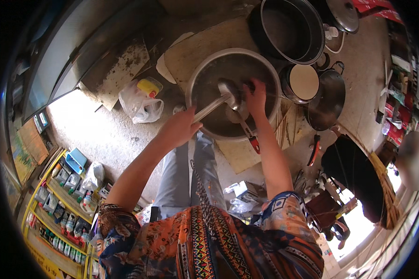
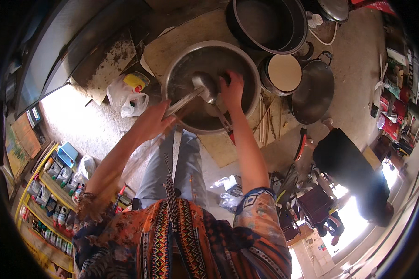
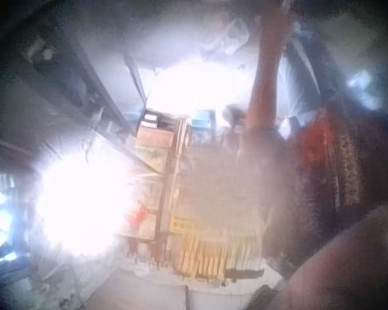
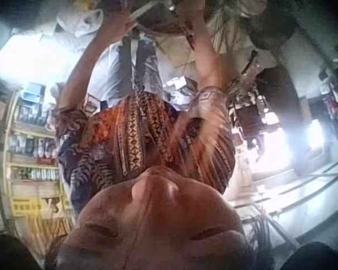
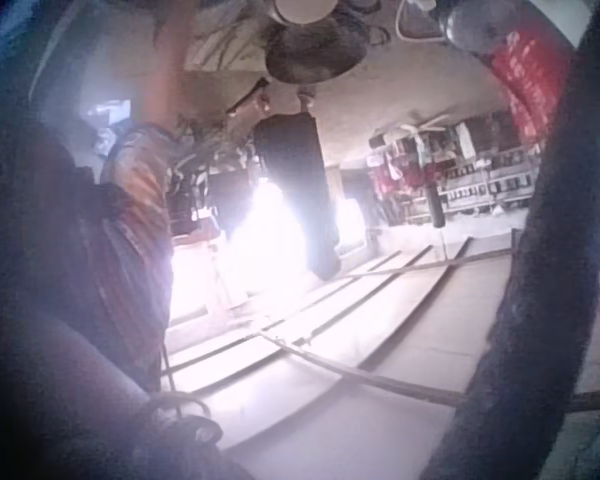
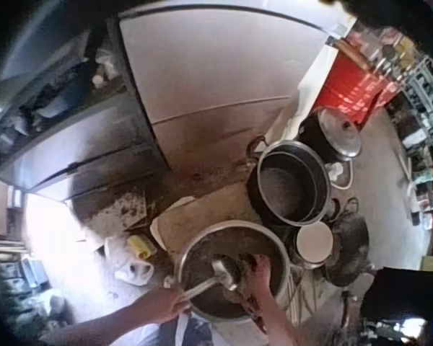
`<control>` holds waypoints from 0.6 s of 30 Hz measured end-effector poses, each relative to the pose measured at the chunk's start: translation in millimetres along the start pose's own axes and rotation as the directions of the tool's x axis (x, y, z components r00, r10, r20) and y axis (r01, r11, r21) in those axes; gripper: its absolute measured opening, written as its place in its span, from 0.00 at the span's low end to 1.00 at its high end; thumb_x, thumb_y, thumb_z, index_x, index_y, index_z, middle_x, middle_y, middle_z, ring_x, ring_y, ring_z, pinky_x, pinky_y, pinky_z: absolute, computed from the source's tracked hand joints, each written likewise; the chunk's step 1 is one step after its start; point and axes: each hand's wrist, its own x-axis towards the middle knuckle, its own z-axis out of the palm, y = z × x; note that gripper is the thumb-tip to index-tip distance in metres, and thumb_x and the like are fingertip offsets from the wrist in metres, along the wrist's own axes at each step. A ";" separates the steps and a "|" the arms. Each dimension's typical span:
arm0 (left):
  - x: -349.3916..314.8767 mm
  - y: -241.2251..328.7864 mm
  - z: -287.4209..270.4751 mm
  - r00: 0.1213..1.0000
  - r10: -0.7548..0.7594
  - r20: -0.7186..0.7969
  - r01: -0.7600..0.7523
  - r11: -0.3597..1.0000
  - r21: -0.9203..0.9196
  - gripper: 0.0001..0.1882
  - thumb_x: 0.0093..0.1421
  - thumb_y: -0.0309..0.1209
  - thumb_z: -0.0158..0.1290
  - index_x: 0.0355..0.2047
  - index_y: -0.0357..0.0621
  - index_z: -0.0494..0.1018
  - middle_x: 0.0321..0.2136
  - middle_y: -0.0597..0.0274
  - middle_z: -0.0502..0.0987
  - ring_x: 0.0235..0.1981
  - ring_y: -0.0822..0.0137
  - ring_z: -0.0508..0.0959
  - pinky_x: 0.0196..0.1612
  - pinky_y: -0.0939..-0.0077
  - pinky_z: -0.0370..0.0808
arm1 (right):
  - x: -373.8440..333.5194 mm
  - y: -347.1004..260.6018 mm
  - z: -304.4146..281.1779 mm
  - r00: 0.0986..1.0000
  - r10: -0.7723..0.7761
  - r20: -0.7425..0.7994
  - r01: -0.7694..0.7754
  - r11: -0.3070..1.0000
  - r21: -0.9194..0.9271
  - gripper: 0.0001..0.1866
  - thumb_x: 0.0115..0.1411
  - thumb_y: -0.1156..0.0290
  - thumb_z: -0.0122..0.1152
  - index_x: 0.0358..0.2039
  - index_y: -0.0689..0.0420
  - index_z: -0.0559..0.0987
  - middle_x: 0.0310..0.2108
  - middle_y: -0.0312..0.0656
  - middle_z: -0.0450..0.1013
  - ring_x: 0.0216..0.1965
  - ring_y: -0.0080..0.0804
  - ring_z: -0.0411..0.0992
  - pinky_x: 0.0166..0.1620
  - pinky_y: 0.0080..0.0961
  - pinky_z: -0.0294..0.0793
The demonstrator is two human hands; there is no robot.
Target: The person pours liquid from a pot into a sink, rinses the pot, and then washes various kitchen utensils including a ladle, strainer, bowl, and chopsticks in a large metal basin using a steel wool scrubber. The person scrubs each item thoroughly and places them aside.
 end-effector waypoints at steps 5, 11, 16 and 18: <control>-2.3 -2.6 13.4 0.995 -0.093 0.017 0.094 0.994 -0.057 0.18 0.60 0.38 0.47 0.41 0.34 0.69 0.30 0.41 0.76 0.35 0.42 0.75 0.37 0.53 0.71 | 0.2 -12.1 22.7 0.896 0.393 0.207 -0.444 0.809 0.386 0.15 0.56 0.66 0.58 0.41 0.61 0.76 0.39 0.50 0.72 0.42 0.44 0.69 0.49 0.33 0.67; -7.0 -2.2 33.7 0.987 -0.158 -0.003 0.155 0.969 -0.193 0.17 0.61 0.41 0.45 0.36 0.37 0.70 0.29 0.41 0.75 0.34 0.43 0.74 0.37 0.52 0.70 | -55.3 -102.9 -0.2 0.998 0.021 -0.063 -0.019 1.000 0.023 0.16 0.59 0.69 0.52 0.47 0.58 0.74 0.47 0.48 0.67 0.52 0.45 0.63 0.55 0.32 0.60; -15.2 3.7 41.3 0.991 -0.130 -0.015 0.128 0.989 -0.074 0.16 0.61 0.41 0.45 0.39 0.42 0.70 0.28 0.42 0.76 0.33 0.43 0.75 0.36 0.52 0.70 | -47.7 -113.0 5.4 0.993 0.019 -0.115 -0.037 0.988 -0.151 0.17 0.61 0.68 0.49 0.48 0.58 0.73 0.51 0.49 0.63 0.53 0.47 0.61 0.54 0.32 0.59; -21.1 12.3 37.0 0.985 -0.161 -0.055 0.154 0.981 -0.116 0.15 0.61 0.41 0.45 0.40 0.43 0.69 0.27 0.43 0.76 0.32 0.44 0.75 0.35 0.52 0.71 | -26.2 -65.8 9.5 0.958 0.282 -0.046 -0.261 0.930 0.259 0.17 0.61 0.67 0.49 0.48 0.59 0.74 0.50 0.50 0.65 0.52 0.47 0.62 0.54 0.31 0.60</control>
